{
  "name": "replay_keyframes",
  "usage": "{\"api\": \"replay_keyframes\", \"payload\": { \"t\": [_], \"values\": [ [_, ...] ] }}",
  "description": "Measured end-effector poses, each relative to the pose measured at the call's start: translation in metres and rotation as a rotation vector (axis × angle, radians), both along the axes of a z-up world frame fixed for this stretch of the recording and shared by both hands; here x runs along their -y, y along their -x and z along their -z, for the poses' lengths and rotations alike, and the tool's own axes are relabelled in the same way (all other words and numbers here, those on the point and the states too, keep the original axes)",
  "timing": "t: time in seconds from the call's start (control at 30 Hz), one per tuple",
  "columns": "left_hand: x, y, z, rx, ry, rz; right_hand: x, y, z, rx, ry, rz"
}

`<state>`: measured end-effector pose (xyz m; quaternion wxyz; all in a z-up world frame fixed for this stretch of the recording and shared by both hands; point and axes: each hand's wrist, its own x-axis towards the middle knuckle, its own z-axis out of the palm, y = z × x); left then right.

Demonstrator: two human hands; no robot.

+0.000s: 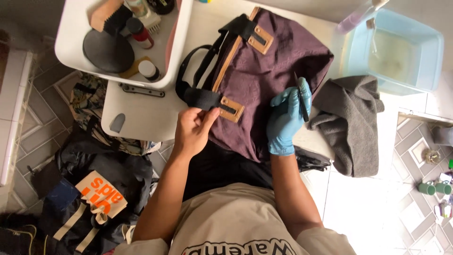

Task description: The person uses a pair of tweezers to clean the leather patches and metal hardware on a purple bag. They meticulously pick at the edges and crevices of the leather tabs while holding the bag steady with their other hand.

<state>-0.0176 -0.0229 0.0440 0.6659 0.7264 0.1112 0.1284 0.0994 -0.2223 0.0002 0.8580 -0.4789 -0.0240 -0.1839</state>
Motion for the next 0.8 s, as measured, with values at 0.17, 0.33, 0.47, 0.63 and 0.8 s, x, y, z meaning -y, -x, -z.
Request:
{"api": "replay_keyframes", "payload": {
  "t": [0.17,0.33,0.47,0.63,0.8],
  "values": [
    [-0.001,0.008,0.031,0.047,0.16,0.091,0.008,-0.01,0.007,0.056,0.11,-0.064],
    [0.014,0.0,0.033,0.145,0.235,0.15,0.008,-0.015,0.015,0.164,0.109,-0.063],
    [0.016,-0.005,0.025,0.149,0.242,0.185,0.014,-0.023,0.025,0.192,0.029,-0.073],
    [0.024,-0.015,0.0,0.189,0.249,0.211,0.016,-0.023,0.022,0.144,-0.086,-0.101],
    [0.027,-0.018,0.005,0.218,0.262,0.216,0.01,-0.018,0.014,0.143,-0.059,-0.109]
  ]
}}
